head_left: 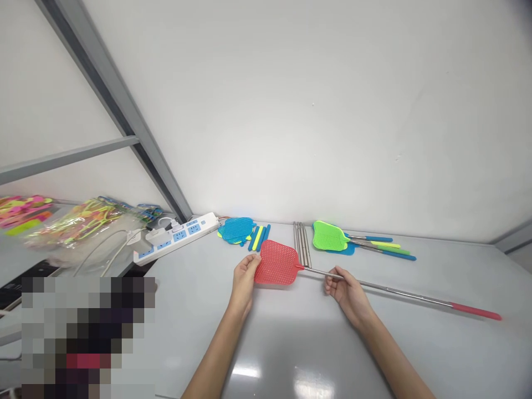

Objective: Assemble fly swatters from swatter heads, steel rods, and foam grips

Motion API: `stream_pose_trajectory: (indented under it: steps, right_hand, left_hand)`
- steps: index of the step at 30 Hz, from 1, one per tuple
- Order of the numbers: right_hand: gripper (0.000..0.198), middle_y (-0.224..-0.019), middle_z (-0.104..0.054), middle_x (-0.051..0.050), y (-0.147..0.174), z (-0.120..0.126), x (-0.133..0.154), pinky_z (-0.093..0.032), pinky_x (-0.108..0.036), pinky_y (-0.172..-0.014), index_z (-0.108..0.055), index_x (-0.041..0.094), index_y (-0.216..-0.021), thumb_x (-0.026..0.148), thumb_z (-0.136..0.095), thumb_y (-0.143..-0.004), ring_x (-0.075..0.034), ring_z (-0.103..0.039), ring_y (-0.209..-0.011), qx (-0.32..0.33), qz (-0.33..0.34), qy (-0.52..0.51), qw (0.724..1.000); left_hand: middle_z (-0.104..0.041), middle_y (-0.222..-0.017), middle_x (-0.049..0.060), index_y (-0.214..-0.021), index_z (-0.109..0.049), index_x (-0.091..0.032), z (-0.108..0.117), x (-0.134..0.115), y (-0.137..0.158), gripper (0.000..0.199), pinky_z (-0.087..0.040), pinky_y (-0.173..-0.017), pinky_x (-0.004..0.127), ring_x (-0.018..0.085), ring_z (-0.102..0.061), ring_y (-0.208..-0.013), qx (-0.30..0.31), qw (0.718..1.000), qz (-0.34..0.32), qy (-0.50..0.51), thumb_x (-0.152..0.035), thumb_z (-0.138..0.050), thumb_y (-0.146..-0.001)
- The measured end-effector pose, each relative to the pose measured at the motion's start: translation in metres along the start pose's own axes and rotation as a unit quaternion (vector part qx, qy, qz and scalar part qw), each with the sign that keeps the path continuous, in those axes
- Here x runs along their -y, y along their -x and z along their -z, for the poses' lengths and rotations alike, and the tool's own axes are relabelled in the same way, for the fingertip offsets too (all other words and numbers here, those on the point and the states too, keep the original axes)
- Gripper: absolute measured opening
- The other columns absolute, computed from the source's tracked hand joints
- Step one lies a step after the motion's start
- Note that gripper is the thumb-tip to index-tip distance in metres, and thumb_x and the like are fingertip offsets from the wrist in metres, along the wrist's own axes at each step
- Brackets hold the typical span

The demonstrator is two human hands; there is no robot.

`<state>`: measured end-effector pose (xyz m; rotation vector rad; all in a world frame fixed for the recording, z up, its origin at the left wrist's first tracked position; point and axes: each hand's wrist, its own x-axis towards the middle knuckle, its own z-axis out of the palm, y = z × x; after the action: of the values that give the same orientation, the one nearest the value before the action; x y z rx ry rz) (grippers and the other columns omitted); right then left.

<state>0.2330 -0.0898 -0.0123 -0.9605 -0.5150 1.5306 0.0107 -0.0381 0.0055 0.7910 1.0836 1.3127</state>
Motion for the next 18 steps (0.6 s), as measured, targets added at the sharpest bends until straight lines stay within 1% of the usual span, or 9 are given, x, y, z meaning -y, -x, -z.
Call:
stream_pose_trajectory:
  steps: [2, 5, 11, 15, 18]
  right_hand:
    - [0.025, -0.055, -0.05, -0.001, 0.0, 0.002, 0.003, -0.036, -0.029, -0.054, -0.052, 0.018, -0.058, 0.039, -0.052, -0.072, -0.015, -0.045, -0.052, 0.0, 0.012, 0.012, 1.0]
    - [0.027, -0.055, -0.05, -0.001, 0.001, 0.004, 0.006, -0.036, -0.029, -0.055, -0.053, 0.018, -0.058, 0.04, -0.05, -0.074, -0.015, -0.045, -0.053, 0.001, 0.031, 0.033, 0.999]
    - [0.033, -0.052, -0.044, -0.001, 0.004, -0.001, 0.011, -0.035, -0.029, -0.055, -0.05, 0.018, -0.051, 0.042, -0.049, -0.074, -0.015, -0.044, -0.054, 0.009, 0.082, 0.068, 0.994]
    - [0.035, -0.049, -0.042, 0.0, 0.005, 0.002, 0.016, -0.034, -0.03, -0.058, -0.048, 0.019, -0.047, 0.04, -0.048, -0.076, -0.016, -0.044, -0.054, 0.01, 0.11, 0.08, 0.991]
    - [0.036, -0.048, -0.042, 0.0, 0.004, 0.007, 0.019, -0.033, -0.03, -0.06, -0.048, 0.019, -0.045, 0.036, -0.046, -0.077, -0.016, -0.044, -0.054, 0.008, 0.128, 0.073, 0.989]
  left_hand:
    - [-0.058, -0.062, -0.002, -0.068, -0.057, -0.014, 0.002, 0.002, -0.002, 0.022, -0.036, -0.057, 0.019, 0.009, -0.05, -0.056, 0.017, 1.0, 0.009, -0.005, -0.034, -0.064, -0.06]
    - [-0.057, -0.06, -0.002, -0.066, -0.058, -0.013, 0.003, 0.005, -0.004, 0.022, -0.036, -0.056, 0.019, 0.009, -0.05, -0.056, 0.026, 0.999, 0.018, -0.012, -0.034, -0.063, -0.061]
    - [-0.061, -0.066, 0.001, -0.069, -0.061, -0.013, 0.004, 0.004, 0.0, 0.022, -0.037, -0.058, 0.021, 0.012, -0.053, -0.06, 0.042, 0.999, 0.032, -0.005, -0.034, -0.059, -0.064]
    - [-0.061, -0.064, 0.002, -0.068, -0.061, -0.012, 0.005, 0.0, 0.003, 0.02, -0.037, -0.055, 0.021, 0.012, -0.052, -0.056, 0.08, 0.995, 0.066, -0.011, -0.032, -0.057, -0.066]
    - [-0.061, -0.061, 0.003, -0.067, -0.062, -0.012, 0.004, -0.003, 0.005, 0.021, -0.037, -0.054, 0.022, 0.012, -0.052, -0.052, 0.114, 0.987, 0.101, -0.043, -0.032, -0.056, -0.066]
